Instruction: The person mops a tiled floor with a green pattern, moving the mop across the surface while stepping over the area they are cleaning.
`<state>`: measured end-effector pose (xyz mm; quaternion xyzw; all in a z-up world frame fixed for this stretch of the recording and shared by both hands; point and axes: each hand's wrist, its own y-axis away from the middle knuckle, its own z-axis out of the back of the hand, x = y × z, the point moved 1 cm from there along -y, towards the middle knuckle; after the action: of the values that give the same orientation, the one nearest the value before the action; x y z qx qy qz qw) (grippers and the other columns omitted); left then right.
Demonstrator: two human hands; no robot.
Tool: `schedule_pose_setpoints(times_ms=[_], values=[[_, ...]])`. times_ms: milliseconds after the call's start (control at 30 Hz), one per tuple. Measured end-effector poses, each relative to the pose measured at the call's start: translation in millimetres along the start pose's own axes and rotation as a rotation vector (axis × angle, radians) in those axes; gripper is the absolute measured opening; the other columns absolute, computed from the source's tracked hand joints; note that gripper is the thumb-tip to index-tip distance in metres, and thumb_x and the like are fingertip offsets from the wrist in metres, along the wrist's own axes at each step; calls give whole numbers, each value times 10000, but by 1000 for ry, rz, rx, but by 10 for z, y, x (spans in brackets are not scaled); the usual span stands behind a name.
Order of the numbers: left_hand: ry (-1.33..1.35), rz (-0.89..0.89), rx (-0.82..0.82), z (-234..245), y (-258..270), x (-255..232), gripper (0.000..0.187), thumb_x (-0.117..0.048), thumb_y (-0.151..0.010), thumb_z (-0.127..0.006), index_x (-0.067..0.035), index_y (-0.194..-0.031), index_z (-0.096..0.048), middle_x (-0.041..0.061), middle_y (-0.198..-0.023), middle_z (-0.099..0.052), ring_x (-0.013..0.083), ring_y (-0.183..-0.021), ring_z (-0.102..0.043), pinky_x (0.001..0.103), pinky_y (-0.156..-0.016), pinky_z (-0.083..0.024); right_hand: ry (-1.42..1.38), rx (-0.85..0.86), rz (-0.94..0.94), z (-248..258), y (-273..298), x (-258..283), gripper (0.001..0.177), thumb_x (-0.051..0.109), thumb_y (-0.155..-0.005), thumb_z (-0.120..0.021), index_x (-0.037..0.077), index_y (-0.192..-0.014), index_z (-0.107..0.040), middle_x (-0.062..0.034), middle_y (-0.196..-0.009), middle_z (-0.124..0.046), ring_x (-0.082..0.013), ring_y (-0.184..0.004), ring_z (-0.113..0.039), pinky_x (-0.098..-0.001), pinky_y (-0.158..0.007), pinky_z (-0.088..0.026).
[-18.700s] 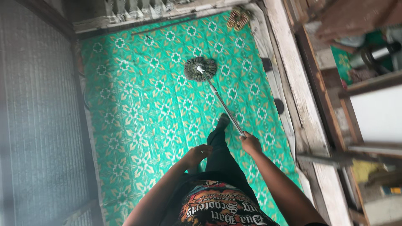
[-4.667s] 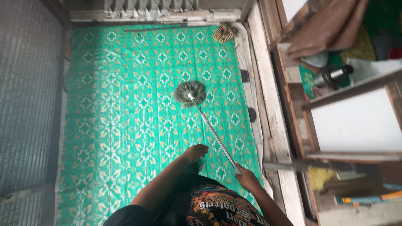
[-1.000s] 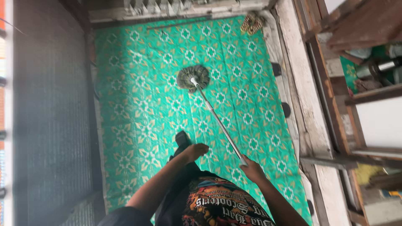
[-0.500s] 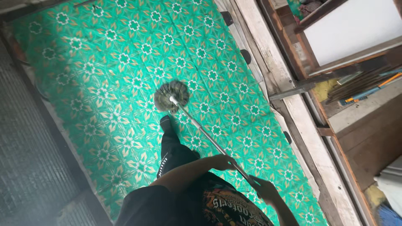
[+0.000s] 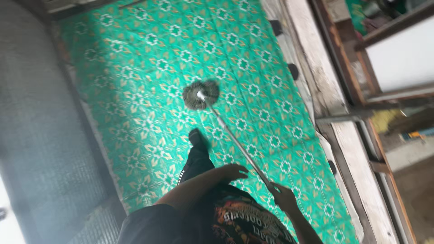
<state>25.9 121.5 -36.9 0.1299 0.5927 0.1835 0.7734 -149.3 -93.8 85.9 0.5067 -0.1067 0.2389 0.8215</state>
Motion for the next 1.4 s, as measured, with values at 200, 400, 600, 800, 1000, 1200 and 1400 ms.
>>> schedule_pose_setpoints(times_ms=[200,400,600,800,1000,1200,1400], values=[[75,155,-317,1420,438,523,475,-494,-987,-608,-236,-1385,-634,84,-1425,-626,322,-1274,-610,437,-1069,-475,63,41,198,-254,-995,1576,589,564,-896,-642,170,-1331,-704,-93,-566,-590,-177,-421,-518,-370,-433,-416],[274,245,-612,2471,1100,871,446,-431,-971,-656,-218,-1363,-660,93,-1292,-719,263,-1184,-683,412,-1000,-529,264,-96,424,-506,-2027,3084,489,558,-918,-659,160,-1173,-781,-72,-618,-695,-208,-487,-680,-368,-475,-525],[507,78,-864,2798,1505,1241,444,-299,-966,-626,-85,-1355,-641,107,-1199,-752,174,-1053,-725,337,-913,-587,365,-137,428,-634,-2622,4302,441,522,-907,-687,217,-1218,-756,-65,-595,-688,-185,-476,-657,-357,-491,-516],[676,250,-947,3134,1514,1560,416,-243,-958,-632,-64,-1332,-665,95,-1196,-755,185,-985,-716,340,-894,-577,301,-66,370,-564,-3221,5273,402,438,-889,-709,239,-1235,-757,-56,-617,-664,-208,-481,-630,-393,-433,-510],[822,324,-984,3999,1464,1537,409,-280,-984,-636,-56,-1325,-663,113,-1180,-754,173,-999,-707,334,-909,-559,299,-17,345,-470,-3741,6513,404,431,-907,-708,212,-1243,-756,-81,-674,-686,-219,-499,-634,-405,-454,-509],[783,389,-1043,4769,1457,1405,423,-288,-973,-639,-59,-1328,-659,87,-1173,-756,162,-982,-709,327,-898,-563,403,-11,345,-516,-4203,7509,382,428,-936,-657,227,-1250,-739,-95,-677,-691,-248,-529,-661,-399,-481,-531],[869,318,-1145,5049,1544,1386,421,-273,-990,-627,-43,-1342,-650,94,-1201,-751,167,-1016,-697,320,-929,-552,492,25,392,-570,-4504,7738,377,442,-971,-617,198,-1236,-726,-104,-653,-685,-263,-504,-669,-397,-486,-555]])
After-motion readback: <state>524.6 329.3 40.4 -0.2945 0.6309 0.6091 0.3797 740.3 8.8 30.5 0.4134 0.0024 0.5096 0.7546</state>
